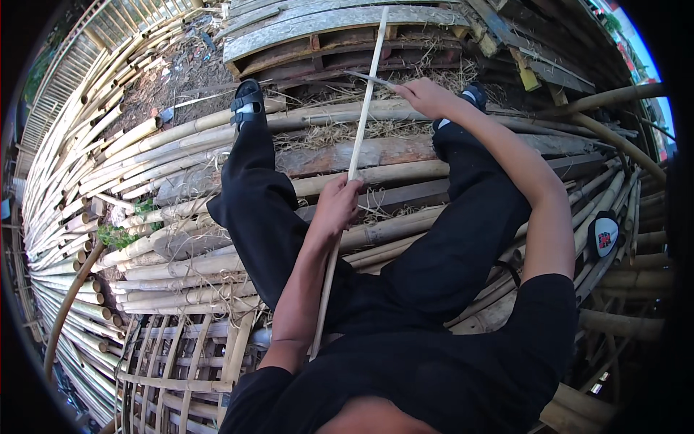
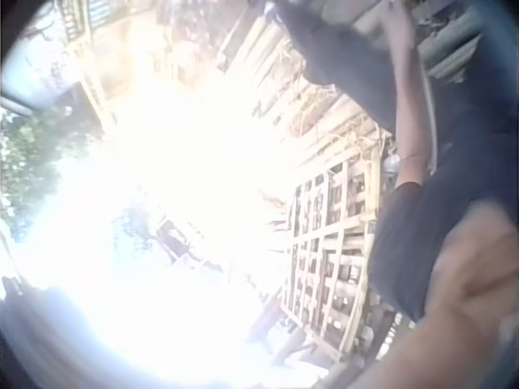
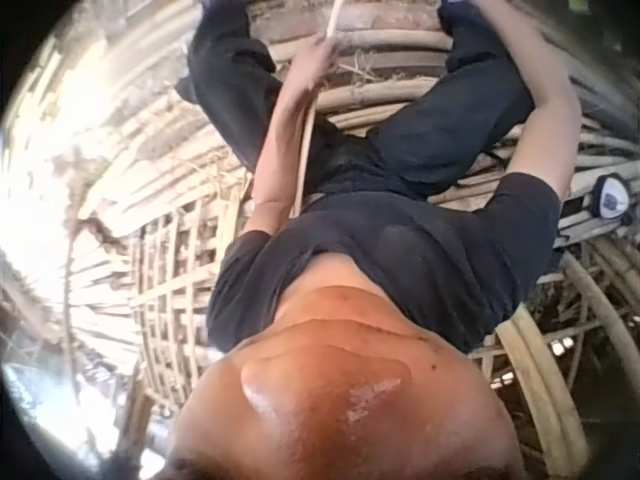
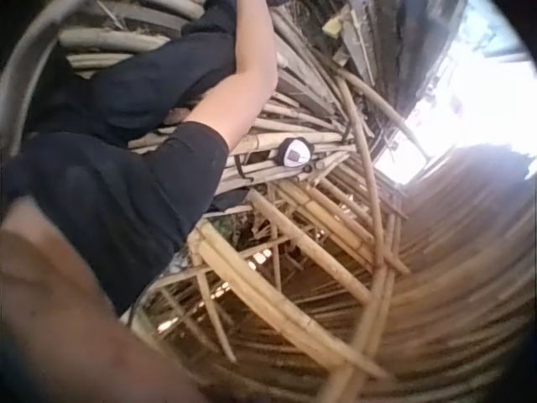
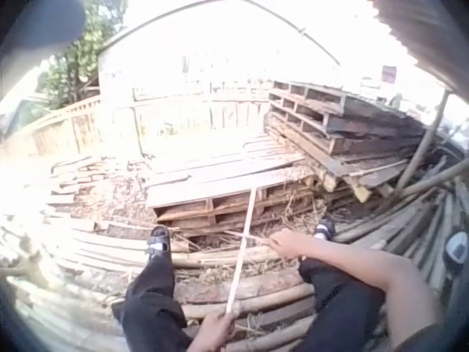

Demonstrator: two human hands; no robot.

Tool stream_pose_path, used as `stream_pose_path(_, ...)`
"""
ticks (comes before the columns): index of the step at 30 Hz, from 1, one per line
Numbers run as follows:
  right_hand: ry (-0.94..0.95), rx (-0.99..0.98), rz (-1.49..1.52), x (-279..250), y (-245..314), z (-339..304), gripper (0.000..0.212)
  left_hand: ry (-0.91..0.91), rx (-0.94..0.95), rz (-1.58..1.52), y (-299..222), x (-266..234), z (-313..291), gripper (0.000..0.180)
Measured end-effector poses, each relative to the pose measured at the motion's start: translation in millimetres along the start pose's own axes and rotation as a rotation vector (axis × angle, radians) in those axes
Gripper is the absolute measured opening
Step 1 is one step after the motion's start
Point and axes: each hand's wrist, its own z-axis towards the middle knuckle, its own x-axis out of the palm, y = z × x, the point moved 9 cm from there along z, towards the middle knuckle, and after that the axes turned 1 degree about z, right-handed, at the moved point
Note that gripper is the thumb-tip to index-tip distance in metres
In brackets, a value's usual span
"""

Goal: The person trims a thin strip of bamboo with a blade. They hold the strip in one hand and repeatedly scrape the blade along its length to shave off small pieces while sitting on a pile of bamboo poles.

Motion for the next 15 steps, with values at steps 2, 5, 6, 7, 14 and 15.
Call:
stream_pose_path(2,0.040,-0.160,0.004,8,16,-12,0.061,0.017,0.004,-0.030,-6,4,-2,0.014)
stream_pose_path(5,0.028,-0.016,-0.143,-17,-21,5,0.060,-0.012,-0.014,0.069,-9,8,-2,0.015)
stream_pose_path(6,0.028,-0.022,-0.064,-11,-15,8,0.059,-0.018,-0.022,0.064,-8,7,-1,0.017)
stream_pose_path(7,-0.004,0.063,-0.002,-1,-15,6,0.060,-0.018,-0.013,0.067,-9,3,0,0.017)
stream_pose_path(14,0.022,-0.005,-0.111,-9,-10,16,0.063,-0.004,-0.042,0.052,-9,4,-5,0.016)
stream_pose_path(15,0.039,-0.018,-0.204,-13,-14,20,0.064,0.007,-0.051,0.025,-7,6,-2,0.016)
